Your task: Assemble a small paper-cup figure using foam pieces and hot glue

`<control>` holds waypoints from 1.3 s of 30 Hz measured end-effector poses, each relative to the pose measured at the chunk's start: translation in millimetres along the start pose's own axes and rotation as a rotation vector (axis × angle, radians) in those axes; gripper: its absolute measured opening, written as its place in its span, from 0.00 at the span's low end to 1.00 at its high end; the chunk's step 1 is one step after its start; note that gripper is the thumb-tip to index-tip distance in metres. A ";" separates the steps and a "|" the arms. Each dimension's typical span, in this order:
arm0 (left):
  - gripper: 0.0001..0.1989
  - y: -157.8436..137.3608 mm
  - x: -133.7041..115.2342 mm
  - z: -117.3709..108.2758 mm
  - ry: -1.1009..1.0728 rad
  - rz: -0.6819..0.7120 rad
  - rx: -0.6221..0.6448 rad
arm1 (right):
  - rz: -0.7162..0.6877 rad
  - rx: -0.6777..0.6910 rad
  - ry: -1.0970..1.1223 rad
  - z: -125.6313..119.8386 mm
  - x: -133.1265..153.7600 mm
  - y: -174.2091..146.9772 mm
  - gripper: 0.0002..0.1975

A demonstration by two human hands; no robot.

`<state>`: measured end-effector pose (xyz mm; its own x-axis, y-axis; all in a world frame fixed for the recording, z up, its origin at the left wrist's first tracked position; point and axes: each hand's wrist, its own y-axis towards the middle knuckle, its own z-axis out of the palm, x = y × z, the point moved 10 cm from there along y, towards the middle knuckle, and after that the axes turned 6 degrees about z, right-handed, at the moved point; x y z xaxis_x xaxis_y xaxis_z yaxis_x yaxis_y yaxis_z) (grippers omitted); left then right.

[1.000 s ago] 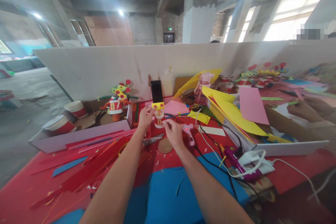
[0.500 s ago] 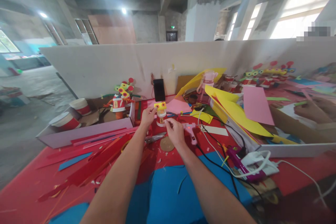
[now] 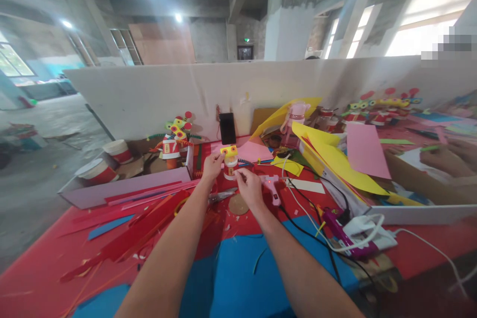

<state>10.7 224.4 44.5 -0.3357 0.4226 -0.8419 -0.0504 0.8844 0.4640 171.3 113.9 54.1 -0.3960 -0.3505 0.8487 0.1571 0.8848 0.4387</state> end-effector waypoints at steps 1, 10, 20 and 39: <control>0.14 0.1 -2.1 -0.6 0.003 0.002 0.001 | -0.001 0.000 0.000 -0.1 0.0 0.1 0.11; 0.09 0.1 -16.2 -19.0 0.084 0.048 -0.098 | -0.008 0.010 0.028 2.6 -0.4 -1.3 0.11; 0.13 -6.9 -36.1 -31.5 0.232 0.120 -0.127 | -0.003 0.012 0.034 3.5 -1.0 -1.0 0.11; 0.15 -99.9 -64.8 -16.1 0.366 0.212 -0.055 | 0.084 -0.084 0.030 -20.7 -16.9 10.1 0.14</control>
<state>22.4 105.4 57.1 -0.6554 0.4870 -0.5774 0.0092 0.7695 0.6386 198.3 122.3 50.2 -0.3512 -0.2867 0.8913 0.2641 0.8830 0.3880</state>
